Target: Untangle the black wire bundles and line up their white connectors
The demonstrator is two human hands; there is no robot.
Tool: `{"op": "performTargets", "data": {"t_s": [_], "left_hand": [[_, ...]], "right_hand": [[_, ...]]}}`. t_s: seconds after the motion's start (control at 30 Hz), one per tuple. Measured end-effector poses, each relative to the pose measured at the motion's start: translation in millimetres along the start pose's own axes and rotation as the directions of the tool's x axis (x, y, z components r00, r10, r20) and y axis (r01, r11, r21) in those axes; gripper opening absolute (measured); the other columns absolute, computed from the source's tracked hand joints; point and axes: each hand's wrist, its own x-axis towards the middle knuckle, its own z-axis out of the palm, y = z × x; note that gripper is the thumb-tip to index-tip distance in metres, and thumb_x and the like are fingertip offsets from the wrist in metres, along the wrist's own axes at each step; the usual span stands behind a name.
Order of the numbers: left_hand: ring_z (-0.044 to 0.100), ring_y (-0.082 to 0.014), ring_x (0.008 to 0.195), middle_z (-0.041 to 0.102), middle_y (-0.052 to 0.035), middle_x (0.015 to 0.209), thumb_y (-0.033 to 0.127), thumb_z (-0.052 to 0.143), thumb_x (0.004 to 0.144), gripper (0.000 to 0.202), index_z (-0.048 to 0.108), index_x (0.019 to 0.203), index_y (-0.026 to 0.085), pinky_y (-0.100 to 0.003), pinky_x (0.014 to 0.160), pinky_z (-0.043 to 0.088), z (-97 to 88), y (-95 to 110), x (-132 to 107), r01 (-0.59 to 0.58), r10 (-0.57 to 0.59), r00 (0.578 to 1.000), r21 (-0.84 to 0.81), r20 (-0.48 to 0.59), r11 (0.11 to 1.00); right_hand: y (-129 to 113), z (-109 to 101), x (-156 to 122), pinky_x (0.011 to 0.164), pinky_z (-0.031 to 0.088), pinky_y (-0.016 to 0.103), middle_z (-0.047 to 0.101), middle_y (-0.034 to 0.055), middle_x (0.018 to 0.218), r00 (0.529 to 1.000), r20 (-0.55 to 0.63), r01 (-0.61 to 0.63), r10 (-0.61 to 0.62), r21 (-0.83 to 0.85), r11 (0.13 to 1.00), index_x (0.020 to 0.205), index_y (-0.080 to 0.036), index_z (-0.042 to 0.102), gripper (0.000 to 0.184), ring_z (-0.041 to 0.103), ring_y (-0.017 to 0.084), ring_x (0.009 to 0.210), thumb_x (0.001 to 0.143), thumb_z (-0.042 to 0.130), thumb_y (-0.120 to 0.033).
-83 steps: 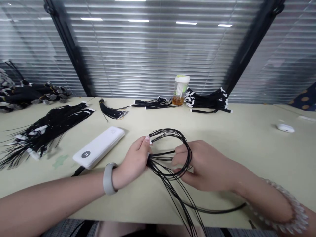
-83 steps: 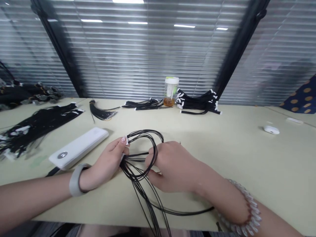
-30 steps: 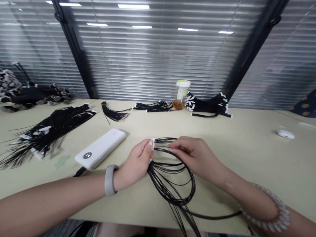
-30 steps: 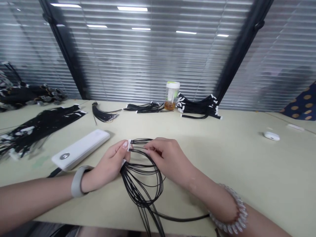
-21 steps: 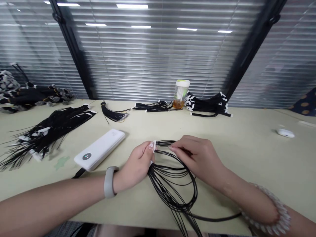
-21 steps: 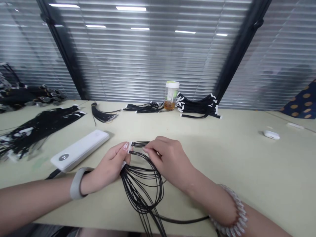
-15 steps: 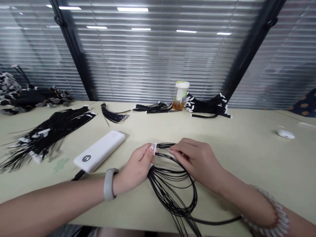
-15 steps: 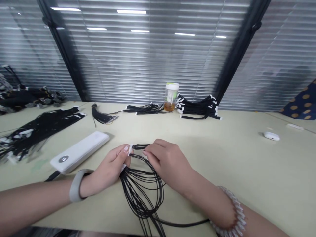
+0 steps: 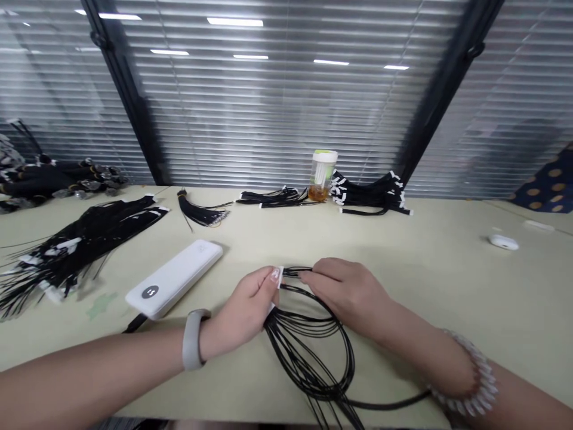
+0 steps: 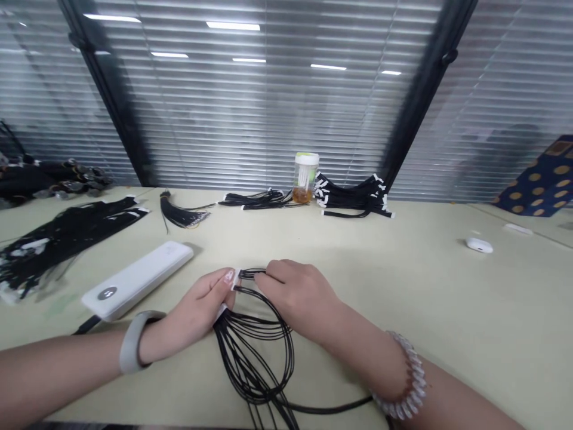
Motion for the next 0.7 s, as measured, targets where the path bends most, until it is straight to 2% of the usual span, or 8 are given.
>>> {"op": "performTargets", "data": {"t_s": [0.07, 0.17, 0.27, 0.37, 0.47, 0.57, 0.63, 0.7], "left_hand": [[0.037, -0.0120, 0.055, 0.039, 0.0031, 0.056, 0.039, 0.032, 0.090, 0.036, 0.038, 0.060, 0.019, -0.025, 0.056, 0.035, -0.2, -1.2, 0.7, -0.002, 0.002, 1.000, 0.000, 0.011, 1.000], [0.037, -0.0119, 0.055, 0.039, 0.0030, 0.057, 0.039, 0.032, 0.090, 0.037, 0.039, 0.060, 0.018, -0.025, 0.056, 0.035, -0.5, -2.4, 1.2, -0.012, 0.012, 0.999, 0.001, 0.044, 1.000], [0.037, -0.0119, 0.056, 0.039, 0.0029, 0.058, 0.039, 0.033, 0.089, 0.036, 0.039, 0.061, 0.018, -0.025, 0.056, 0.035, -0.2, -2.3, 1.2, -0.007, 0.007, 0.998, -0.011, 0.061, 1.000], [0.037, -0.0115, 0.054, 0.039, 0.0035, 0.057, 0.041, 0.034, 0.089, 0.035, 0.039, 0.062, 0.019, -0.024, 0.055, 0.034, 0.5, -1.5, 1.5, 0.010, -0.010, 1.000, -0.026, 0.004, 1.000], [0.036, -0.0113, 0.052, 0.039, 0.0040, 0.055, 0.043, 0.035, 0.088, 0.036, 0.038, 0.062, 0.019, -0.024, 0.053, 0.033, 1.0, -2.0, 3.1, 0.036, -0.039, 0.995, -0.033, -0.091, 0.999], [0.036, -0.0112, 0.051, 0.039, 0.0043, 0.054, 0.046, 0.035, 0.088, 0.037, 0.038, 0.063, 0.019, -0.024, 0.052, 0.033, 0.6, -4.9, 5.4, 0.056, -0.063, 0.984, -0.046, -0.164, 0.997], [0.035, -0.0109, 0.051, 0.038, 0.0045, 0.054, 0.047, 0.035, 0.088, 0.038, 0.038, 0.063, 0.019, -0.024, 0.051, 0.032, 0.2, -7.4, 6.7, 0.071, -0.080, 0.978, -0.057, -0.192, 0.996], [0.035, -0.0107, 0.050, 0.038, 0.0045, 0.054, 0.048, 0.035, 0.088, 0.039, 0.038, 0.063, 0.018, -0.024, 0.050, 0.032, 0.0, -9.2, 7.4, 0.086, -0.098, 0.972, -0.063, -0.214, 0.994]], "right_hand": [[1.0, 1.6, -1.5, 0.051, 0.033, 0.024, 0.053, 0.0023, 0.066, 0.998, -0.023, 0.057, -0.059, -0.054, 0.997, 0.084, -0.014, 0.063, 0.021, 0.045, 0.012, 0.059, 0.085, 0.042, -0.010], [-0.7, 3.2, -2.7, 0.051, 0.035, 0.026, 0.056, 0.0034, 0.067, 0.987, -0.034, 0.156, -0.160, -0.089, 0.984, 0.085, -0.012, 0.062, 0.022, 0.047, 0.013, 0.060, 0.086, 0.041, -0.009], [-4.8, 3.7, -1.7, 0.051, 0.035, 0.027, 0.056, 0.0035, 0.066, 0.983, -0.006, 0.183, -0.184, -0.089, 0.979, 0.081, -0.013, 0.062, 0.024, 0.047, 0.014, 0.060, 0.087, 0.039, -0.009], [-6.0, 2.6, 0.6, 0.051, 0.035, 0.026, 0.055, 0.0030, 0.069, 0.999, 0.016, 0.051, -0.051, -0.013, 0.999, 0.084, -0.015, 0.061, 0.022, 0.048, 0.014, 0.061, 0.088, 0.039, -0.015], [-3.5, -2.4, 2.9, 0.058, 0.038, 0.026, 0.057, 0.0060, 0.081, 0.992, -0.031, -0.119, 0.122, 0.092, 0.989, 0.089, -0.014, 0.058, 0.018, 0.049, 0.016, 0.072, 0.086, 0.046, -0.026], [-1.5, -11.4, 4.8, 0.057, 0.035, 0.026, 0.055, 0.0057, 0.077, 0.973, -0.052, -0.217, 0.223, 0.110, 0.970, 0.078, -0.014, 0.056, 0.018, 0.047, 0.016, 0.071, 0.079, 0.053, -0.032], [-1.1, -18.1, 6.1, 0.051, 0.031, 0.025, 0.049, 0.0006, 0.061, 0.964, 0.062, -0.266, 0.259, 0.157, 0.951, 0.062, -0.015, 0.050, 0.023, 0.041, 0.012, 0.057, 0.079, 0.053, -0.031], [-0.1, -23.8, 7.3, 0.046, 0.026, 0.023, 0.040, -0.0033, 0.049, 0.931, 0.266, -0.325, 0.249, 0.294, 0.899, 0.053, -0.015, 0.045, 0.029, 0.033, 0.008, 0.048, 0.080, 0.049, -0.026]]}}
